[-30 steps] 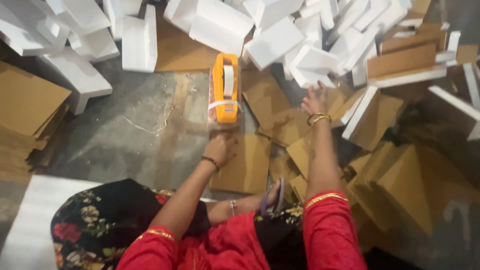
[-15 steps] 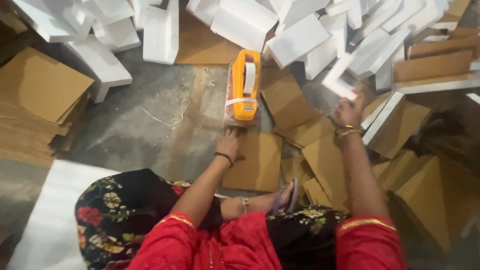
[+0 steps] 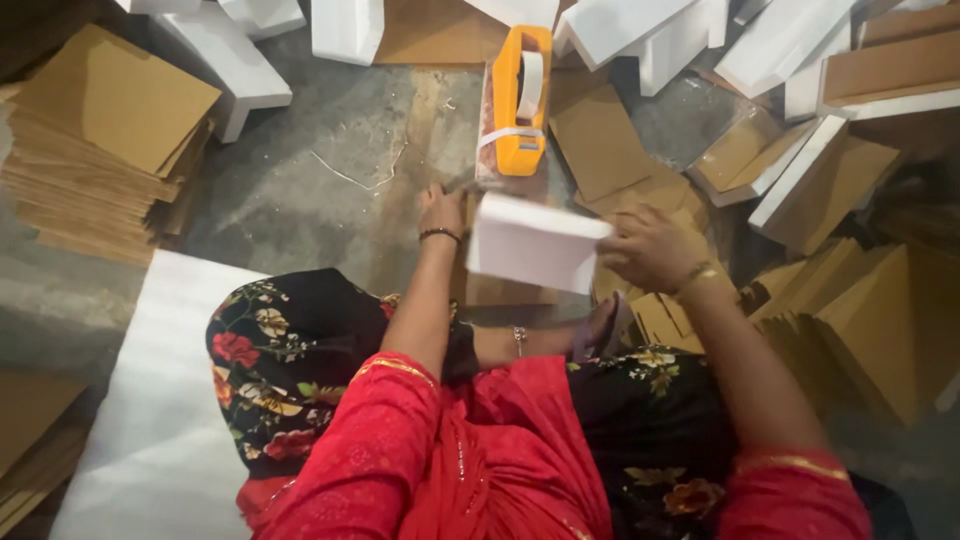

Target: The person sits on the floor surrounded by stacks of white foam inserts and brown cardboard pieces. They repeatedly pick up a foam insert and a cardboard piece, fold the cardboard around the foam, and secure the seam with a handheld tape dispenser. The finished boxes are placed into a pile to the right.

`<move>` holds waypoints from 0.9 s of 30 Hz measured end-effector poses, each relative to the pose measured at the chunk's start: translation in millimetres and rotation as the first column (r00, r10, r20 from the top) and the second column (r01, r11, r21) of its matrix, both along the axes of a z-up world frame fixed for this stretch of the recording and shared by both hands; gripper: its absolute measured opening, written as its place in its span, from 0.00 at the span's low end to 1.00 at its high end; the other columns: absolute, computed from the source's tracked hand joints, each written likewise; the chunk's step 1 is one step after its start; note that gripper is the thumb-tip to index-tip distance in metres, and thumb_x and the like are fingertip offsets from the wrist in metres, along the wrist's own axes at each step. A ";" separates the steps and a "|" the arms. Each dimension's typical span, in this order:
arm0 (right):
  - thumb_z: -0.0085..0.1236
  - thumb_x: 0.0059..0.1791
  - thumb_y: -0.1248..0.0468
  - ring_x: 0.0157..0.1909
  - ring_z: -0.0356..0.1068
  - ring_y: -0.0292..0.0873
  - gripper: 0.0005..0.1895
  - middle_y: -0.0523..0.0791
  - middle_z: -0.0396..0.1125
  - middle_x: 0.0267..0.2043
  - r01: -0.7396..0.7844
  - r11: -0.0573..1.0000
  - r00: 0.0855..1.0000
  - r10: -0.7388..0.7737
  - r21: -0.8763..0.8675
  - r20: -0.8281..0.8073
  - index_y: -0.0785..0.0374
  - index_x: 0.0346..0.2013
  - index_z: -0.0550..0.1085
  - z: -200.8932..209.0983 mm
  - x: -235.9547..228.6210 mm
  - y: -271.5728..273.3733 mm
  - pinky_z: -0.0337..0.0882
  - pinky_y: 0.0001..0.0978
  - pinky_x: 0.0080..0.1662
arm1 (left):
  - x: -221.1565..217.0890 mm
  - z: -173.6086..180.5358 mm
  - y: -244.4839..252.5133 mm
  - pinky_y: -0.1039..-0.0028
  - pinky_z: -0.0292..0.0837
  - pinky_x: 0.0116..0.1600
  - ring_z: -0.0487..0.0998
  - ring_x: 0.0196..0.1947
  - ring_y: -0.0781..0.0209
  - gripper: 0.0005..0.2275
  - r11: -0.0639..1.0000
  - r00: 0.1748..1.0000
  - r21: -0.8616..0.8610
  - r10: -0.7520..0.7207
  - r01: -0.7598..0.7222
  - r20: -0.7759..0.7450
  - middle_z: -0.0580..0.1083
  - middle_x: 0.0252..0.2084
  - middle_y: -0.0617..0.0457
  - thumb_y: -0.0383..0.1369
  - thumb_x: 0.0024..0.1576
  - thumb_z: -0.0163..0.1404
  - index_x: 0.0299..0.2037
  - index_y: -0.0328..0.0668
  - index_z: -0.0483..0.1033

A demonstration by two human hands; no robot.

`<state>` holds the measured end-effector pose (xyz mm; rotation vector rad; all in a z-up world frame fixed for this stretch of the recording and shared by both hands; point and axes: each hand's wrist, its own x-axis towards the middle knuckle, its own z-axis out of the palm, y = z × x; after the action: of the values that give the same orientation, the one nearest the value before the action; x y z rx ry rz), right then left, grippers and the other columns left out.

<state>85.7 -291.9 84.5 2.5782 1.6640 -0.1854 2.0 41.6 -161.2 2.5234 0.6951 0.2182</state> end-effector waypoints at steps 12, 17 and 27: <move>0.69 0.40 0.56 0.51 0.70 0.58 0.29 0.53 0.71 0.48 0.262 0.965 0.938 -0.256 -0.004 -0.234 0.58 0.53 0.69 -89.1 -23.1 103.2 0.70 0.50 0.50 | -6.6 49.8 3.3 0.57 0.71 0.57 0.66 0.60 0.41 0.26 0.991 0.974 -0.132 -0.057 0.028 -0.221 0.65 0.57 0.45 0.31 0.40 0.68 0.52 0.56 0.77; 0.68 0.43 0.56 0.43 0.73 0.56 0.21 0.49 0.73 0.38 0.184 0.980 0.942 -0.197 -0.073 -0.271 0.52 0.47 0.71 -101.6 -37.7 107.8 0.72 0.51 0.42 | 4.9 25.0 2.8 0.56 0.71 0.59 0.68 0.60 0.41 0.19 0.998 0.977 -0.054 -0.003 -0.009 -0.211 0.66 0.58 0.44 0.29 0.49 0.63 0.51 0.55 0.77; 0.72 0.36 0.59 0.61 0.64 0.55 0.30 0.48 0.66 0.59 0.218 0.964 0.970 -0.196 0.153 -0.146 0.52 0.50 0.71 -104.6 -66.3 142.0 0.65 0.50 0.59 | 19.3 3.0 14.7 0.52 0.69 0.59 0.71 0.61 0.44 0.12 0.994 0.980 -0.109 0.001 -0.023 -0.200 0.72 0.58 0.47 0.36 0.58 0.51 0.51 0.64 0.80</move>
<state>19.5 -149.8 -20.1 2.9268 1.5048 -0.2381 21.4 56.3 -158.2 2.4565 0.7773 -0.0695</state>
